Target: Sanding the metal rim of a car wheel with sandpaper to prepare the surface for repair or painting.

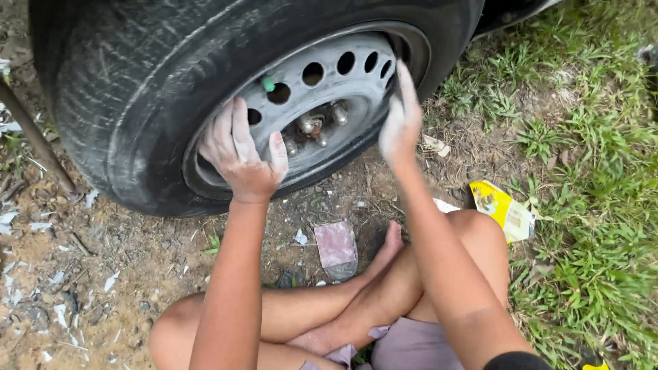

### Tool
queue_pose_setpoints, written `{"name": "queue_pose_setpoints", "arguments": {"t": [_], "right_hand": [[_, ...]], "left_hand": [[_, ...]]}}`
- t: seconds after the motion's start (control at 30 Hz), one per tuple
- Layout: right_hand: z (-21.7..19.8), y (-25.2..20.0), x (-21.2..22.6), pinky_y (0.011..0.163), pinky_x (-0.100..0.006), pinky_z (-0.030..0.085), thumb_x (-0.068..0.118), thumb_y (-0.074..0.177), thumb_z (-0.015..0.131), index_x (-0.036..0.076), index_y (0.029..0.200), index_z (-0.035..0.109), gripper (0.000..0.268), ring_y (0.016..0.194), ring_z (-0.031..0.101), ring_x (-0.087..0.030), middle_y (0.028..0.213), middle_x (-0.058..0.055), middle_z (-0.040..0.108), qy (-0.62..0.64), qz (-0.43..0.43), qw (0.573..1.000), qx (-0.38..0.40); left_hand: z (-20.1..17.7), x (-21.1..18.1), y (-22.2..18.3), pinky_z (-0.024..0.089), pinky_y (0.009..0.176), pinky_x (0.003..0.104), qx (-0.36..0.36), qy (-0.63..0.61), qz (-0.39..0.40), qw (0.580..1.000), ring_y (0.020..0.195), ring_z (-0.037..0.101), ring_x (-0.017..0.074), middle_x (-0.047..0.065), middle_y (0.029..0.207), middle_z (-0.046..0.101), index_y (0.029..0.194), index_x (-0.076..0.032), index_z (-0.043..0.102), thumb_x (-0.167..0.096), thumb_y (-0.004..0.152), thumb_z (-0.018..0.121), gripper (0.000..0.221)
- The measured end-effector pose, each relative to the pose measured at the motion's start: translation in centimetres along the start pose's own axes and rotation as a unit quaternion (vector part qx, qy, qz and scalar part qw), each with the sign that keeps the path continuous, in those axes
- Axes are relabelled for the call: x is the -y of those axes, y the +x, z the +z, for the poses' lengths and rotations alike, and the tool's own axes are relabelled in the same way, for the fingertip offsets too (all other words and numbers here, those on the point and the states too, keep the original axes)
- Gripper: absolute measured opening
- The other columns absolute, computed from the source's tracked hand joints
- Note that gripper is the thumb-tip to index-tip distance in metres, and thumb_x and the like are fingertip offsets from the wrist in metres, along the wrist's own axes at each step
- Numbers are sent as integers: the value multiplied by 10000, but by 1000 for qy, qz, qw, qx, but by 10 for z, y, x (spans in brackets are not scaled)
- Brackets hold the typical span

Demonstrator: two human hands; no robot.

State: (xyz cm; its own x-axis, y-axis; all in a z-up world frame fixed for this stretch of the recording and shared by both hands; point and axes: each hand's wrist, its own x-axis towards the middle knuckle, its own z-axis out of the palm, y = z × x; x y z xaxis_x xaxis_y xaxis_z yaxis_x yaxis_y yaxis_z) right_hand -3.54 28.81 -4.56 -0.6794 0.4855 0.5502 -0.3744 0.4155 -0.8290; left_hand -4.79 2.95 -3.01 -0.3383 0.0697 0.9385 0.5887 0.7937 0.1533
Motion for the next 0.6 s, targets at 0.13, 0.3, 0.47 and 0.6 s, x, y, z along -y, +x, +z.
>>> {"name": "queue_pose_setpoints", "arguments": {"t": [0.13, 0.3, 0.47, 0.6], "right_hand": [[10, -63, -26, 1298, -497, 206, -88, 1016, 327, 33, 1583, 381, 582, 1531, 325, -326, 1636, -216, 358, 56, 102, 993, -20], [8, -72, -69, 1180, -512, 366, -47, 939, 470, 12, 1417, 596, 498, 1342, 546, -341, 1417, -222, 610, 285, 318, 902, -67], [-15, -25, -37, 1250, -432, 340, -12, 1032, 454, 80, 1476, 551, 464, 1442, 446, -243, 1520, -173, 530, 181, 131, 973, -50], [-21, -15, -47, 1252, -444, 378, -12, 1082, 373, 131, 1510, 543, 482, 1461, 469, -239, 1546, -124, 528, 172, 71, 982, -40]], "left_hand": [[18, 7, -14, 471, 948, 476, -44, 84, 41, 995, 1136, 631, 336, 184, 1305, 611, 1369, 13, 611, -575, 1035, 456, 694], [5, 7, -18, 472, 961, 529, 24, 146, 47, 988, 1204, 591, 405, 278, 1379, 544, 1443, 77, 516, -655, 1049, 507, 832], [-7, -6, -23, 474, 1016, 568, 51, 137, 54, 988, 1246, 573, 476, 339, 1399, 519, 1459, 140, 470, -596, 1074, 547, 834], [-1, -15, -24, 450, 1060, 583, 36, 142, 22, 989, 1296, 540, 484, 348, 1450, 473, 1464, 159, 460, -565, 1079, 584, 829]]}}
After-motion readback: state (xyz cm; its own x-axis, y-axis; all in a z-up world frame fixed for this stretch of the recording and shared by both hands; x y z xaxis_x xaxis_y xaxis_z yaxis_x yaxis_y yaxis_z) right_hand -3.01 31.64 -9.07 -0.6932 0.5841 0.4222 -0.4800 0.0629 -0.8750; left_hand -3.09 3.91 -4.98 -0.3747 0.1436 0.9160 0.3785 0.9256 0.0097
